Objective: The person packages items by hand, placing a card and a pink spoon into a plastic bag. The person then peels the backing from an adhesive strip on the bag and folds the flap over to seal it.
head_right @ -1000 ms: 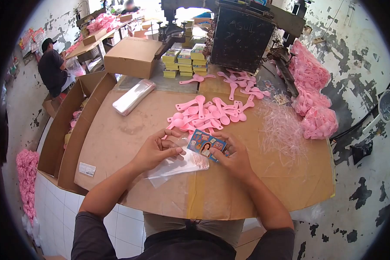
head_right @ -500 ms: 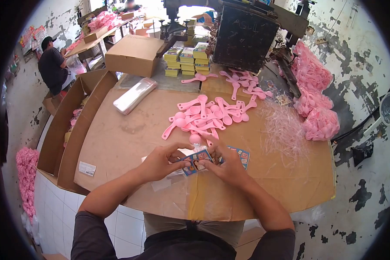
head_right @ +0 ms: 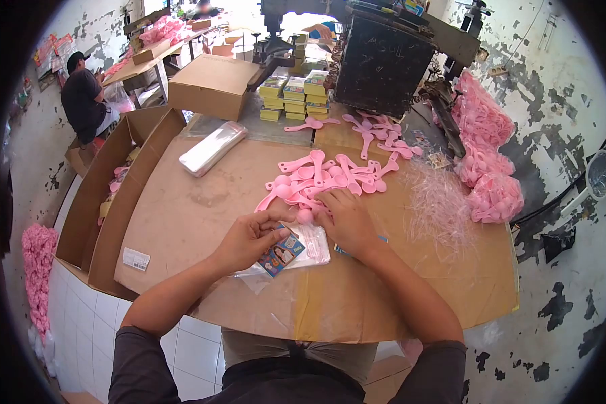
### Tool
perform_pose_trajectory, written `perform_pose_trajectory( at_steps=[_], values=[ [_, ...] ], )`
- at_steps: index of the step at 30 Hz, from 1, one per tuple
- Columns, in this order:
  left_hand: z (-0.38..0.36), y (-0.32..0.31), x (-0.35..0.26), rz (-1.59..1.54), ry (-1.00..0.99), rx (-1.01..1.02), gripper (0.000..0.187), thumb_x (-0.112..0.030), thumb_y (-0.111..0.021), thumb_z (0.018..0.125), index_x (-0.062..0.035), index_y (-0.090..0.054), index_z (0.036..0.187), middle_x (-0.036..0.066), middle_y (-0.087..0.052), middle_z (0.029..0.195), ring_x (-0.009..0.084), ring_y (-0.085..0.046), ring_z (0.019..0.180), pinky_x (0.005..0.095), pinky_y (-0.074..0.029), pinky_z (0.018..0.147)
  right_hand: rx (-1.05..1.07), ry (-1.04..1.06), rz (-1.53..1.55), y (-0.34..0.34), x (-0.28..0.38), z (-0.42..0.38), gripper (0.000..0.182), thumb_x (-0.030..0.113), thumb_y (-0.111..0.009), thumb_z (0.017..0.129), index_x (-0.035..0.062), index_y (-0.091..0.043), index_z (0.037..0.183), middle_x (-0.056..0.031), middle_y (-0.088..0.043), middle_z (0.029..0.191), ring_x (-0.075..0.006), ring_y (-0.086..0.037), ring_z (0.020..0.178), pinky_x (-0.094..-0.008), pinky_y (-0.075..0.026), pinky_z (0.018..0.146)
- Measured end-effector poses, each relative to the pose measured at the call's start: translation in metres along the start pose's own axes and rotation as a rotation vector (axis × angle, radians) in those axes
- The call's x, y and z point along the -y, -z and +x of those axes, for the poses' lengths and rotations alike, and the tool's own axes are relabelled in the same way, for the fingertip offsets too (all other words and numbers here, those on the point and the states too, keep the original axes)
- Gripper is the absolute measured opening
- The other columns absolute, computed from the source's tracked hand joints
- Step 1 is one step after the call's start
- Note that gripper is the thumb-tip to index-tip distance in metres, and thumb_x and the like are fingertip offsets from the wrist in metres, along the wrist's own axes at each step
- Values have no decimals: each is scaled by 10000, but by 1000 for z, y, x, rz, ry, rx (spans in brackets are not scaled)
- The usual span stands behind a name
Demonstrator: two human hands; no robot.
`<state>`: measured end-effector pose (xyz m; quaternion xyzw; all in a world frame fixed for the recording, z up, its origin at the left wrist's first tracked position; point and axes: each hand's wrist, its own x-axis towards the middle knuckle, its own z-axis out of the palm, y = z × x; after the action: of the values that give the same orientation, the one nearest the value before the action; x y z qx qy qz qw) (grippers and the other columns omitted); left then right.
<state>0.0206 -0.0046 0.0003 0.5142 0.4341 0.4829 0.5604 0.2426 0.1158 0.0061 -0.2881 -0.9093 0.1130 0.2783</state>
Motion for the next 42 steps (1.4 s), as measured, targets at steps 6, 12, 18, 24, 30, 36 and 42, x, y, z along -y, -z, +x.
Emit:
perform_pose_trajectory(
  at_steps=[6,12,18,24,30,36,42],
  values=[
    [3,9,7,-20,-48,-38,292,-57,-649,1019,12,-613,1301,45,-733,1016,51,-674,919,216,-572,764,42,-31,-44,-8,0,6,338,106,-709,871,23,-684,1198,-137,-599,1072,-324,-594,1062,-434,-493,911],
    [4,6,7,-40,-88,-126,352,-117,-713,993,44,-610,1289,41,-732,977,34,-655,826,201,-518,632,129,-33,213,54,18,-6,353,25,-667,916,39,-691,1268,-122,-616,1076,-266,-624,980,-366,-524,835],
    [3,7,9,0,-51,-91,340,-140,-718,991,29,-647,1278,43,-740,977,41,-667,819,216,-539,650,132,41,222,70,30,-20,354,-16,-679,892,35,-709,1241,-116,-635,1095,-263,-645,977,-356,-524,845],
    [0,7,2,157,8,-19,329,-159,-697,1009,10,-661,1289,31,-751,968,45,-678,832,220,-537,653,218,96,154,70,41,-19,458,-59,-650,860,45,-672,1305,-134,-620,1198,-297,-650,1070,-380,-529,915],
    [-2,-7,1,-19,-165,103,317,-137,-651,1036,2,-634,1320,39,-753,1000,45,-670,873,222,-538,741,288,17,893,41,65,-13,672,-94,-514,843,77,-502,1493,-175,-508,1459,-319,-509,1359,-435,-428,1109],
    [-9,8,-14,-132,-6,295,356,-154,-648,1040,-19,-590,1365,42,-744,1088,53,-663,969,228,-525,823,278,135,830,60,58,2,489,-60,-597,894,69,-619,1365,-154,-560,1431,-292,-526,1358,-433,-424,1118],
    [-4,5,-6,-223,-212,263,408,-158,-651,1033,-9,-539,1396,122,-660,1317,170,-623,1220,346,-493,1054,141,230,521,77,84,2,163,18,-743,867,53,-745,1026,-88,-679,1168,-270,-655,1128,-409,-515,958]
  ],
)
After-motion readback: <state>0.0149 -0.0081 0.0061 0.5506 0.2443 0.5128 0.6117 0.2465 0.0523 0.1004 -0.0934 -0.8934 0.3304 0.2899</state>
